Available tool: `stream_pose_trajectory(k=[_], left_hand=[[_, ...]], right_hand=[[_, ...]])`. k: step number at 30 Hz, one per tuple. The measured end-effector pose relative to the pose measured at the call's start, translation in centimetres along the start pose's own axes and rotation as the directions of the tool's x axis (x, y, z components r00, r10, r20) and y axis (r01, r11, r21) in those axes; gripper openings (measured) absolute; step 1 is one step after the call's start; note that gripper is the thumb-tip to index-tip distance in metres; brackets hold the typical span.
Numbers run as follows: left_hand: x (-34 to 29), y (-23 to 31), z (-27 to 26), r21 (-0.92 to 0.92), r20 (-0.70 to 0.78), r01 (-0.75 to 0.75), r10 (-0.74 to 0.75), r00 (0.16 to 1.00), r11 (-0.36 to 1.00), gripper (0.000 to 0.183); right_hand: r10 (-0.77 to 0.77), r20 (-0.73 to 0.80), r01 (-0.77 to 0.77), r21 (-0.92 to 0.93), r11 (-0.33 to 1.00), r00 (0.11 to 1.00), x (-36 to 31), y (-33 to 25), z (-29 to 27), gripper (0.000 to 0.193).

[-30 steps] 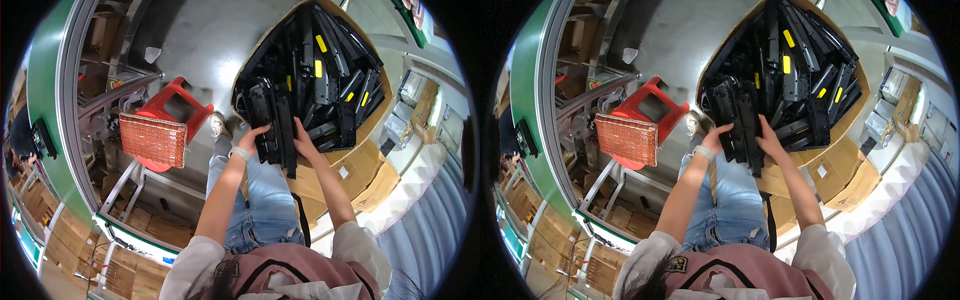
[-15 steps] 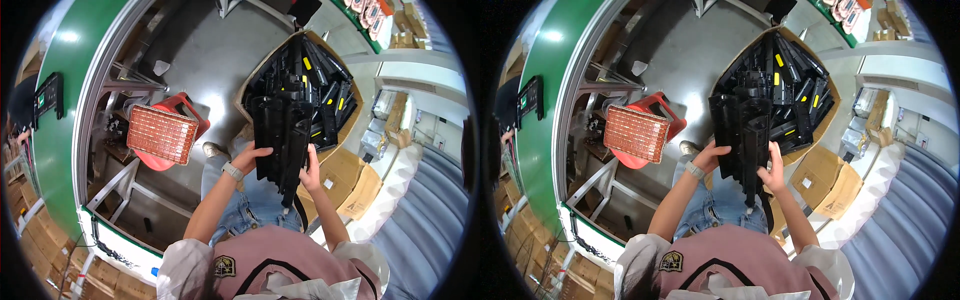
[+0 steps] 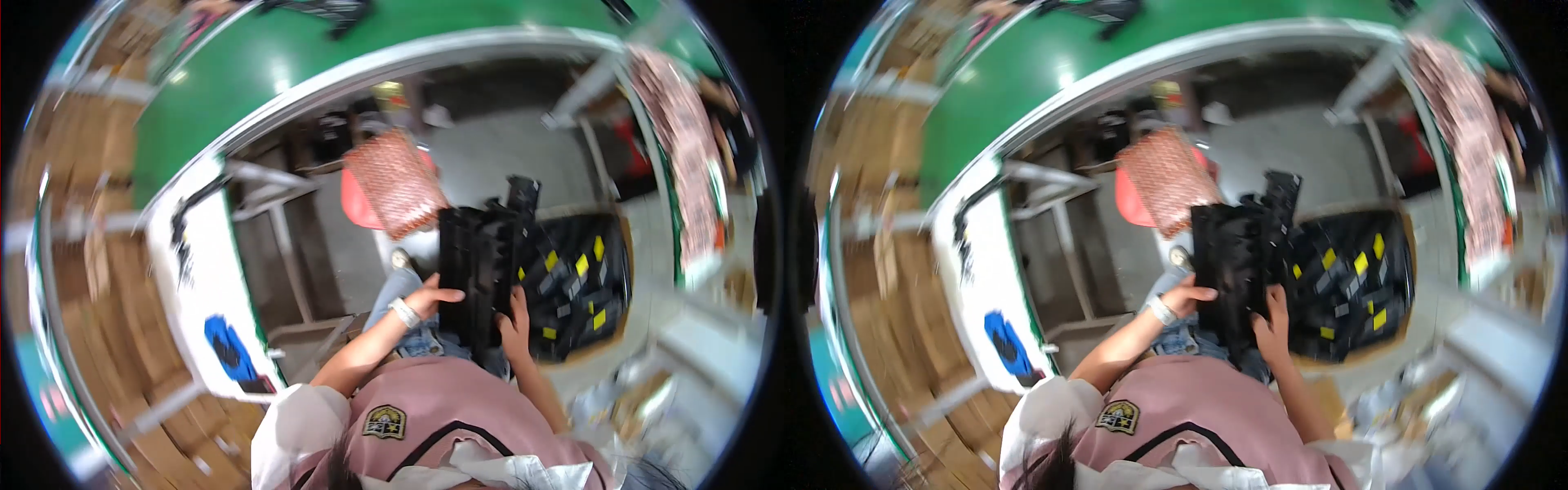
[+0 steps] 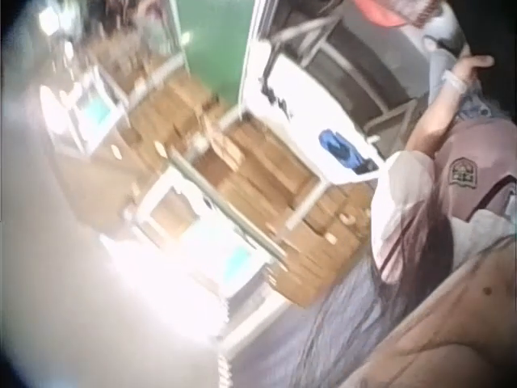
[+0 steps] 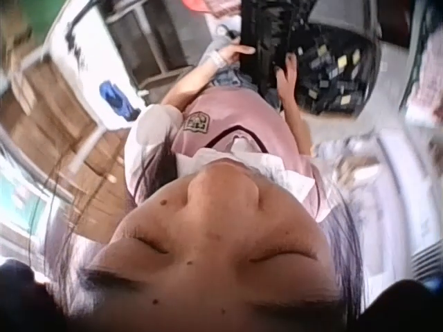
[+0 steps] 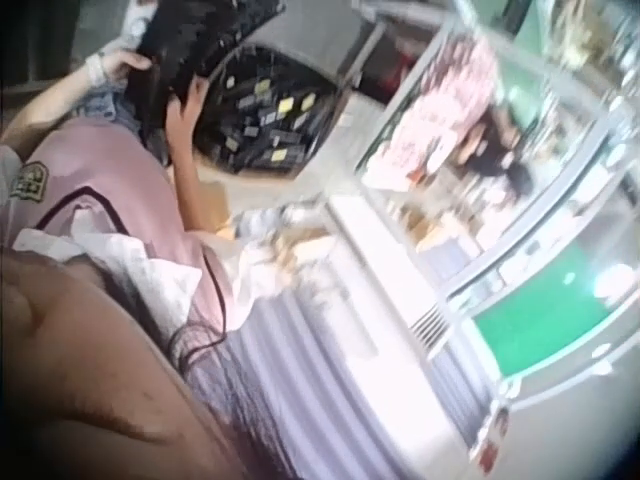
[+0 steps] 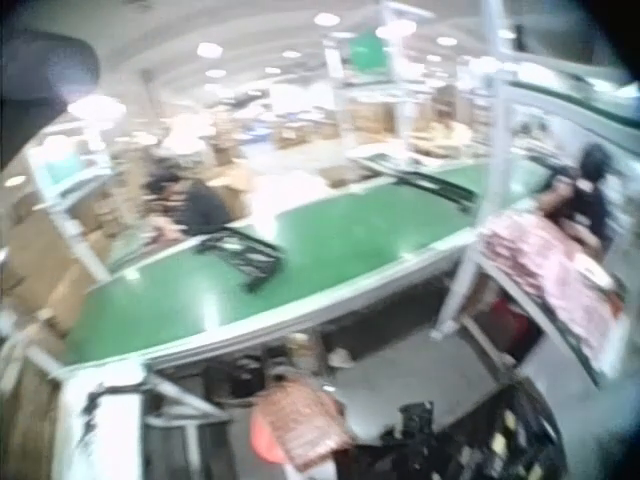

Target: Assembling plastic cartridges by inserting components and using an electric screwdriver, then organizing them in a shipping box.

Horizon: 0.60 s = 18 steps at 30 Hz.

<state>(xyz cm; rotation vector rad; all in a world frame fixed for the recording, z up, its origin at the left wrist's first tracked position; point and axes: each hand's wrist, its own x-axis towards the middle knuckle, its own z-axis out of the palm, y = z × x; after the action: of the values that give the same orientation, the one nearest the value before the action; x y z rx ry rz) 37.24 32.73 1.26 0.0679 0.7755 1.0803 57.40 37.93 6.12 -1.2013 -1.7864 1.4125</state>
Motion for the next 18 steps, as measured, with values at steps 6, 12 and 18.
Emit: stream_pose_trajectory(k=[6,12,18], left_hand=[[-4.2,1.0,-0.5,-0.12,-0.064,-0.375,0.37,0.927,0.919,0.061],[-13.9,1.2,-5.6,-0.126,-0.415,-0.762,0.664,0.622,0.635,0.058],[-31.9,5.2,-12.9,0.146,-0.745,-0.941,0.66,0.098,0.305,0.038]], right_hand=[[0.117,0.245,-0.165,0.183,0.969,0.962,4.4,3.8,4.1,0.033],[-0.108,0.761,0.034,0.112,0.993,0.64,9.2,-5.7,16.7,0.039],[-0.15,0.974,-0.158,0.177,0.971,0.172,5.0,-19.3,39.8,0.035]])
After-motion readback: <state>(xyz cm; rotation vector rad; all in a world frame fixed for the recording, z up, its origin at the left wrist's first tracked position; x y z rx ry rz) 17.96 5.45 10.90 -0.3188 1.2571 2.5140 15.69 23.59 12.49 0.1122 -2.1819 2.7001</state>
